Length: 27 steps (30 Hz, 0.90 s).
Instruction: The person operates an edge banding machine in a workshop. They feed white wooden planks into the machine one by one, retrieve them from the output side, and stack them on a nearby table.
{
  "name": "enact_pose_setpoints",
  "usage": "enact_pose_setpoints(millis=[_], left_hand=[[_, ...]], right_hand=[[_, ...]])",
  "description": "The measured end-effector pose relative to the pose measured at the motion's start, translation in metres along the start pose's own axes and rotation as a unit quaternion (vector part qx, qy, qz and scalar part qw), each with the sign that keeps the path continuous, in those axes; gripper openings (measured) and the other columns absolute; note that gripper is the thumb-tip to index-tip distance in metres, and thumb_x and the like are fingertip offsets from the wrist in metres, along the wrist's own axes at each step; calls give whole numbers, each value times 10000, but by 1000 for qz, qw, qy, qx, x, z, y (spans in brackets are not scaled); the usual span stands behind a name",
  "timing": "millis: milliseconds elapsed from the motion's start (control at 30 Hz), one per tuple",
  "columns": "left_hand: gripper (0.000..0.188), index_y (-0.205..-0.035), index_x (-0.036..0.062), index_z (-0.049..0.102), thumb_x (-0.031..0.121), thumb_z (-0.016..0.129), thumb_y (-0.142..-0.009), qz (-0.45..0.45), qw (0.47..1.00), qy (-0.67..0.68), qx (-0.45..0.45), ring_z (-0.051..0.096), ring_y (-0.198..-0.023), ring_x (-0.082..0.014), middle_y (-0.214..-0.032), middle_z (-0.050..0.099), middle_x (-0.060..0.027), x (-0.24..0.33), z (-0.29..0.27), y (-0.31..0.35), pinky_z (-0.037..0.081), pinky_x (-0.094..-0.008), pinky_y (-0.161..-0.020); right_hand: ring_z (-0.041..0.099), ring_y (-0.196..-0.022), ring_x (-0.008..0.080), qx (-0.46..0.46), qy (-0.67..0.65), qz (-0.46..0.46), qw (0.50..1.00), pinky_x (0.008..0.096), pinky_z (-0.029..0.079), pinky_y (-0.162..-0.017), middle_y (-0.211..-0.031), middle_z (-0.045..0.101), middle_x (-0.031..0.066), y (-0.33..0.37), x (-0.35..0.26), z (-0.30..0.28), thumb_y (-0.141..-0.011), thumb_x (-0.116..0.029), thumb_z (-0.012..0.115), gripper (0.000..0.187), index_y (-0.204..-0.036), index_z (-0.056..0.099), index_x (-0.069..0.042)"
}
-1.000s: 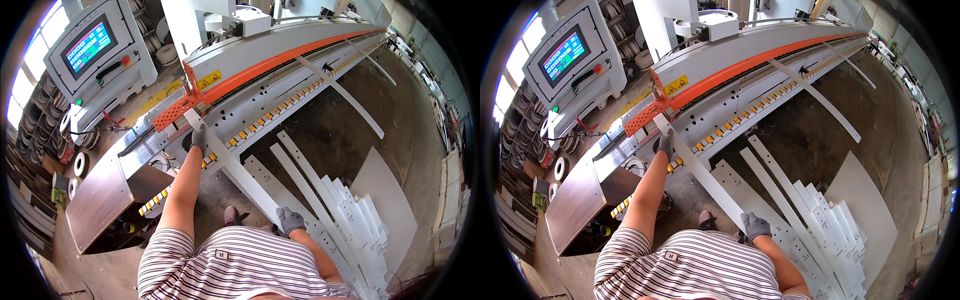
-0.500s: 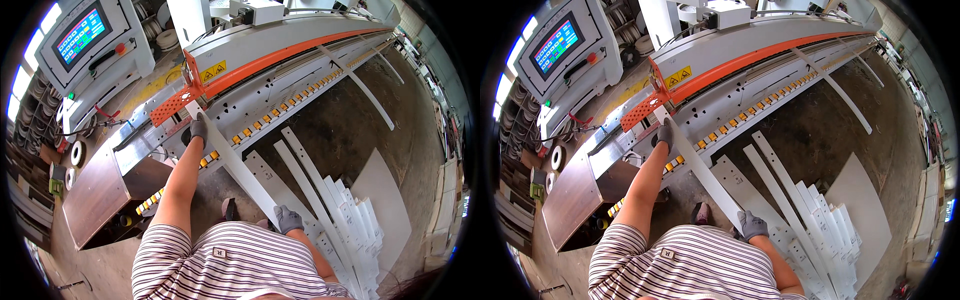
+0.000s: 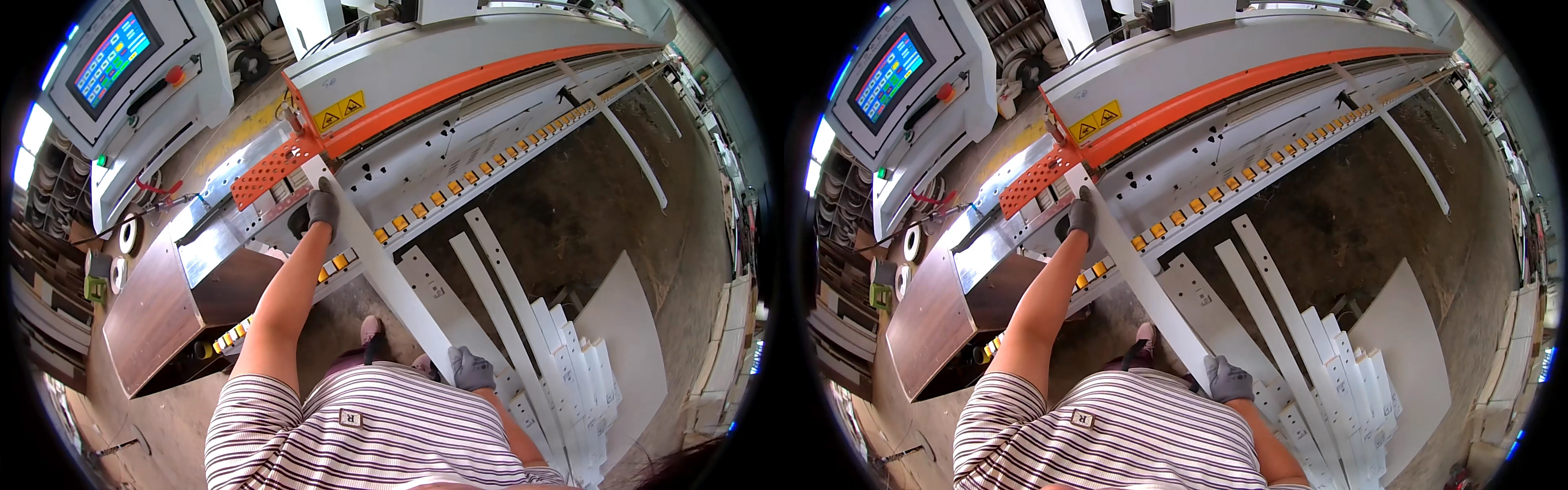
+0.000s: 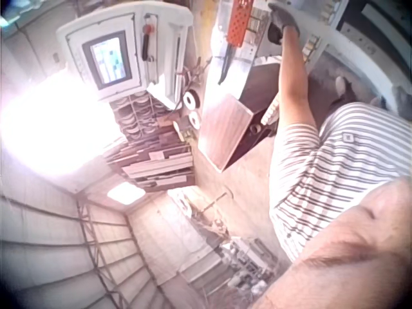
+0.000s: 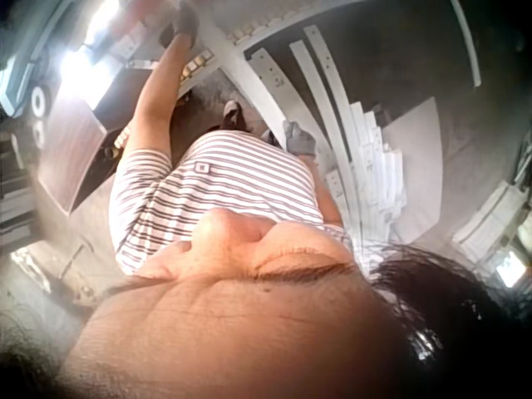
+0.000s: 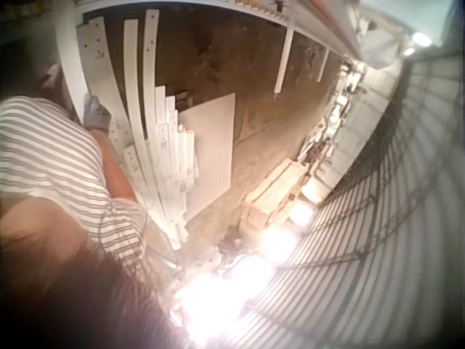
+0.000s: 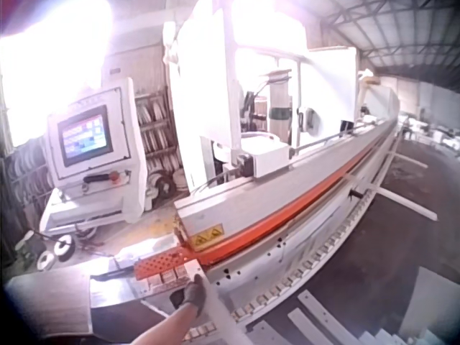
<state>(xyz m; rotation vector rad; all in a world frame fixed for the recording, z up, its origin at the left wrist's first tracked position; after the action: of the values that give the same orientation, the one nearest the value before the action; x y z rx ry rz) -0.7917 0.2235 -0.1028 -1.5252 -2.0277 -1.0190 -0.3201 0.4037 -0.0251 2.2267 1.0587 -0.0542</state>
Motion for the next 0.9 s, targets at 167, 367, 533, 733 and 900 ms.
enact_pose_setpoints(millis=[167, 367, 533, 733, 900], left_hand=[[690, -1090, -55, 559, 561, 288, -938, -4, 997, 73, -10, 549, -1075, -429, -1101, 585, -301, 48, 20, 24, 450, -457, -880], [572, -1140, -34, 525, 464, 306, -962, 103, 992, -31, -66, 547, -987, -344, -1087, 568, -230, 114, 89, -32, 461, -418, -783], [446, -1154, -19, 499, 361, 348, -977, 131, 943, 153, -266, 513, -858, -253, -985, 536, -168, 166, 125, -90, 443, -350, -703], [305, -1171, -2, 469, 237, 398, -995, 282, 912, 197, -221, 472, -704, -144, -863, 497, -93, 164, 50, 48, 421, -268, -606], [241, -1194, 15, 454, 134, 424, -986, 432, 858, 70, -268, 433, -657, -91, -775, 448, -27, 91, 9, 103, 404, -242, -573]], right_hand=[[612, -743, 411, 64, 22, 7, 998, 517, 471, -723, -804, 646, 214, -13, 17, -33, -966, -445, 314, 472, -886, 602, -79], [625, -831, 364, 66, 28, 100, 992, 482, 481, -757, -935, 642, 204, -46, 38, -62, -948, -372, 342, 395, -1053, 605, -95], [618, -811, 326, 208, 26, 8, 978, 454, 493, -680, -966, 605, 168, -103, 6, -99, -845, -207, 486, 177, -949, 572, -93], [531, -910, 196, 484, 77, -165, 856, 373, 456, -795, -966, 532, 16, -63, -17, -80, -721, -206, 568, 153, -848, 550, -122], [473, -1154, 259, 295, 97, 156, 938, 409, 364, -967, -1223, 526, 87, -96, 166, -5, -820, -156, 455, 361, -1163, 556, -113]])
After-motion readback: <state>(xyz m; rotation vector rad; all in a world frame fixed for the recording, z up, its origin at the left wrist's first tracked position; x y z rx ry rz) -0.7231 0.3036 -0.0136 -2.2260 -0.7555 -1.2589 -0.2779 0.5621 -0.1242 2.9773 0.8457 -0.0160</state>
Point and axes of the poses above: each hand's wrist, its own y-axis away from the middle knuckle, its own z-axis out of the palm, x = y × z, the point moved 7 cm from there along -y, towards the middle knuckle
